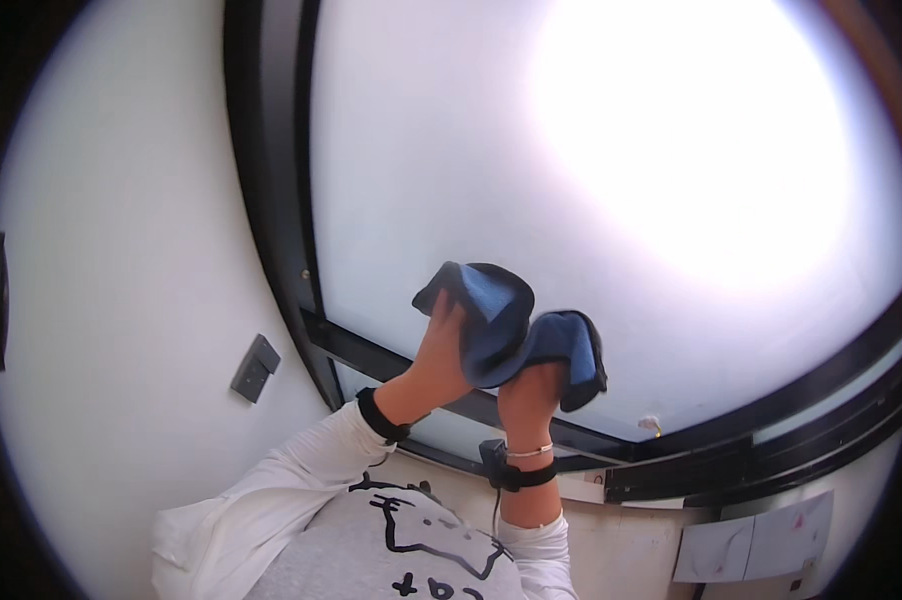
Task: The person wipes the top and sides of a refrigerator with a cloth, then wipes the glass surface and frame of a bathroom door, and finally wipes the surface of a sink.
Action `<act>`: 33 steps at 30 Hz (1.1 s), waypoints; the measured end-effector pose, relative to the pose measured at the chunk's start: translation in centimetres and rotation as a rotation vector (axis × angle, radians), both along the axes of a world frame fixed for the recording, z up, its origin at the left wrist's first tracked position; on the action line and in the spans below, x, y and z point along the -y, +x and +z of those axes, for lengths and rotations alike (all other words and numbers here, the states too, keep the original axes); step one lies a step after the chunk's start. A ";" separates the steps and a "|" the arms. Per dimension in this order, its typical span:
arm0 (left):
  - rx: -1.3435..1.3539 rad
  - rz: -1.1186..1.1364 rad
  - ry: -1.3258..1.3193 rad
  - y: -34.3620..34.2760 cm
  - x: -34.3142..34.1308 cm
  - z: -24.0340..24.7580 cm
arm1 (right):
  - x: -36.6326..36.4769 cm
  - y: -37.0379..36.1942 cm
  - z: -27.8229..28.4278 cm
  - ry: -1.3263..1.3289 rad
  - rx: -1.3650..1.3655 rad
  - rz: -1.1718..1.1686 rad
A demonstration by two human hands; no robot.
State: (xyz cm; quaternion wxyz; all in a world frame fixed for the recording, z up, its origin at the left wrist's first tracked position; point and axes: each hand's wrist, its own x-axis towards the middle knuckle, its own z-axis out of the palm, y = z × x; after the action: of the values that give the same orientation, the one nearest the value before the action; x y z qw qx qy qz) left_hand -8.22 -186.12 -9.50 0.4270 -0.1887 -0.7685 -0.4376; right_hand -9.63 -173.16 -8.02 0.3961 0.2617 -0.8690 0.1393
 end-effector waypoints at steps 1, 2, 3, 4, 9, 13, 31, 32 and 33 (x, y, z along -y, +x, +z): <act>0.073 -0.037 -0.075 -0.4 1.7 0.4 | 1.0 -0.2 0.4 -0.104 -0.038 -0.008; 0.098 -0.005 -0.101 -0.1 3.4 2.2 | 2.0 -0.1 0.7 -0.210 -0.067 -0.021; 0.051 0.051 -0.098 0.3 4.8 3.9 | 3.0 -0.1 2.4 -0.067 -0.151 -0.033; 0.005 0.116 -0.096 0.5 6.0 5.1 | 5.0 0.2 4.9 -0.046 -0.151 -0.004; 0.177 0.192 0.254 1.4 9.9 5.2 | 13.5 0.4 10.2 0.082 -0.144 0.197; 0.506 0.413 -0.110 0.9 8.4 0.2 | 15.7 -0.7 3.7 -0.440 0.398 0.546; 0.375 0.114 0.148 6.1 9.0 -12.2 | 7.7 5.3 -14.5 0.089 0.462 0.174; 0.314 0.137 -0.062 5.8 9.1 -11.1 | 7.1 5.4 -14.7 0.142 0.571 0.149; 0.360 0.122 -0.053 5.4 8.5 -10.7 | 5.9 5.3 -14.3 0.147 0.621 0.173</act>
State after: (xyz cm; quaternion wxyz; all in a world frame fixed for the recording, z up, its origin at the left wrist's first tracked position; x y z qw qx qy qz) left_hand -2.86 -194.67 -20.19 0.3030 -0.0717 -0.8538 -0.4172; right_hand -4.29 -179.09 -22.34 0.0787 0.3074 -0.9306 0.1823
